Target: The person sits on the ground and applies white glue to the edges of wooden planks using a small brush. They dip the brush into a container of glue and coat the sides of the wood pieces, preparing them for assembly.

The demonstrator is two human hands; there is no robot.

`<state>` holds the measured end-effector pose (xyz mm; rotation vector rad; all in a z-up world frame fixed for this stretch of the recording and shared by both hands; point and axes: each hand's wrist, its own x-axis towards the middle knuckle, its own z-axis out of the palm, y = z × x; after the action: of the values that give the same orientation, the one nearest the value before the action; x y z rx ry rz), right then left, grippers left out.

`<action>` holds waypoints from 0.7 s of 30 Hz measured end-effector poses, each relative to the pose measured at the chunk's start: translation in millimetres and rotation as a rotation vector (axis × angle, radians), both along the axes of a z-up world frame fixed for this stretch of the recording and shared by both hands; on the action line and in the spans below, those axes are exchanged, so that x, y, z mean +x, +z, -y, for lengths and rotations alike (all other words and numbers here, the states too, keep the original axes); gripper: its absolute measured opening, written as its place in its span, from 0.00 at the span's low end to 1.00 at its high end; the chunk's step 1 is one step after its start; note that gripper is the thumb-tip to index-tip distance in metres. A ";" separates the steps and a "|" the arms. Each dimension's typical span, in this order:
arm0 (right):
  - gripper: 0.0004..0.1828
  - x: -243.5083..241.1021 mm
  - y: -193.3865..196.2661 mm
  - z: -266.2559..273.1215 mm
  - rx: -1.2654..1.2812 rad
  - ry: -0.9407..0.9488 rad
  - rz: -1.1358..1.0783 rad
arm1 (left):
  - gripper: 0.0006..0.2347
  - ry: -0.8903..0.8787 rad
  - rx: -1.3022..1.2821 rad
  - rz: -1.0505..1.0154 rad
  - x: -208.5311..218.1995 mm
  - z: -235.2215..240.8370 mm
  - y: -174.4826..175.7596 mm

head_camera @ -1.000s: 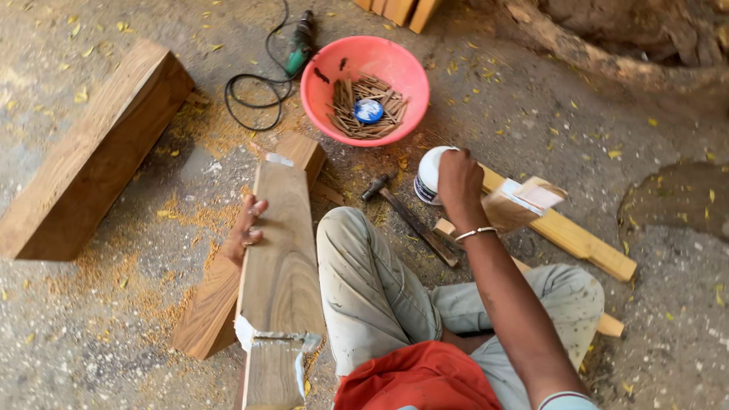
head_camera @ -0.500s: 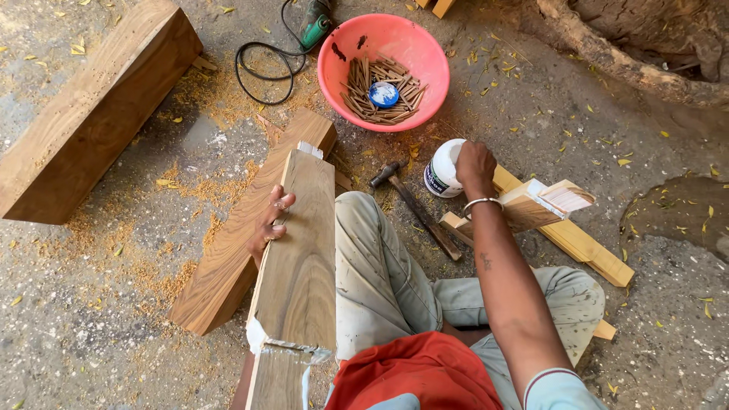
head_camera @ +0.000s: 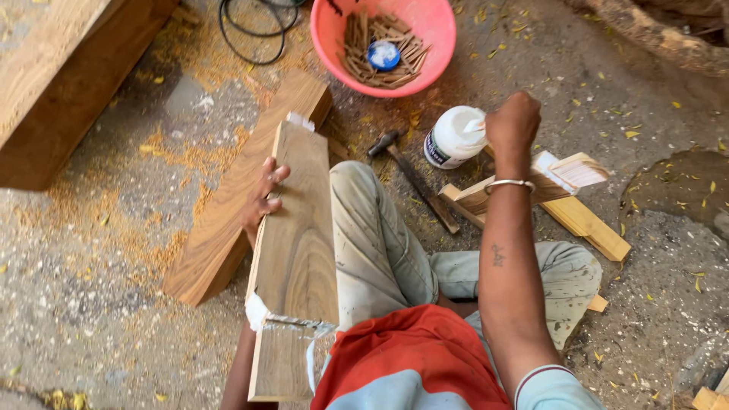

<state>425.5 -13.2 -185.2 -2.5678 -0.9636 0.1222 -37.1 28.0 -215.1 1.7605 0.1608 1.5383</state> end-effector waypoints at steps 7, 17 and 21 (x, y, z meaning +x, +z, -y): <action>0.11 13.9 -15.8 -0.8 0.045 -0.040 -0.028 | 0.16 0.084 -0.102 0.008 12.0 24.0 24.1; 0.08 24.1 -31.6 -0.2 0.066 -0.041 -0.028 | 0.14 0.159 -0.192 -0.105 8.5 43.2 40.0; 0.07 14.4 -25.7 5.3 0.065 -0.003 -0.070 | 0.16 0.157 -0.160 -0.115 9.2 41.6 30.0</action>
<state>440.0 -18.5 -210.9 -2.4881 -0.9228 0.1761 -27.9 -13.6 -185.0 1.7425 0.4759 1.4887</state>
